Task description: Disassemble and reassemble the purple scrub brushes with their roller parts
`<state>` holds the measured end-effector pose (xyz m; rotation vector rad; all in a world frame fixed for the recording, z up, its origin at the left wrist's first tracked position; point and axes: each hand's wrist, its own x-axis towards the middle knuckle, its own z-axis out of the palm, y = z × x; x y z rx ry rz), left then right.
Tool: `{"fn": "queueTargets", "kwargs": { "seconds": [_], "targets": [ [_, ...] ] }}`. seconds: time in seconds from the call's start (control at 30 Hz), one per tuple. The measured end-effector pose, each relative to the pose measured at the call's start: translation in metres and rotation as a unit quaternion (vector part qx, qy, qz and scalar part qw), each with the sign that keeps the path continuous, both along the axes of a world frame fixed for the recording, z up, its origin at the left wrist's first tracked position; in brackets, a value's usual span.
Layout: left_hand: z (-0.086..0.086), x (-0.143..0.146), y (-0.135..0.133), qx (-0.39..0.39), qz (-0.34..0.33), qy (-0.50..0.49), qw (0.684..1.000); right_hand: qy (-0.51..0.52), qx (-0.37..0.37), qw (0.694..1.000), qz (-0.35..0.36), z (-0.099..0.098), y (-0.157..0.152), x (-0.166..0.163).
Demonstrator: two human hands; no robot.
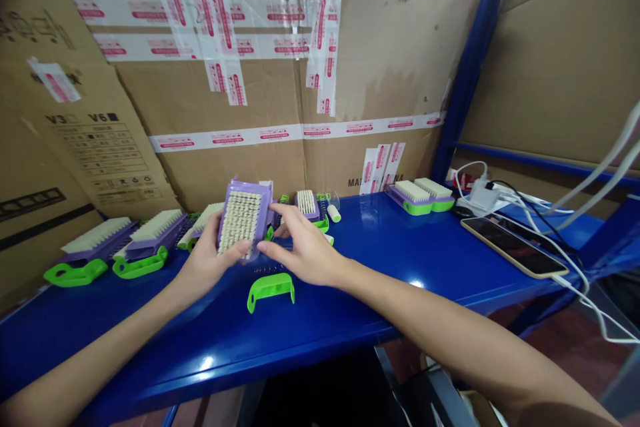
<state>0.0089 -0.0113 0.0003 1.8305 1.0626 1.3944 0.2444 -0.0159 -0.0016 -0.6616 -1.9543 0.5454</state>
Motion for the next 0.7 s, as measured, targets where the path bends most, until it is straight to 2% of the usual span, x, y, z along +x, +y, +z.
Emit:
{"fn": "queueTargets", "kwargs": {
  "seconds": [0.1, 0.3, 0.43, 0.53, 0.7],
  "targets": [
    [-0.001, -0.004, 0.0, 0.072, 0.02, 0.077, 0.994, -0.027, 0.009, 1.0, 0.009, -0.004, 0.0, 0.0],
    [0.003, -0.003, -0.004, 0.114, -0.02, 0.162, 0.98, -0.039, 0.038, 0.997, 0.054, -0.004, 0.002, 0.001],
    [-0.002, -0.002, 0.0, 0.119, -0.062, 0.164, 0.977, -0.06, 0.062, 0.993, 0.075, -0.004, 0.005, 0.001],
    [-0.009, -0.004, 0.002, 0.093, -0.093, 0.158, 0.979, -0.054, 0.056, 0.993, 0.084, -0.002, 0.005, 0.001],
    [-0.013, -0.007, 0.002, 0.083, -0.103, 0.179, 0.975, -0.046, 0.047, 0.996, 0.068, 0.005, 0.001, 0.001]
  ]
}}
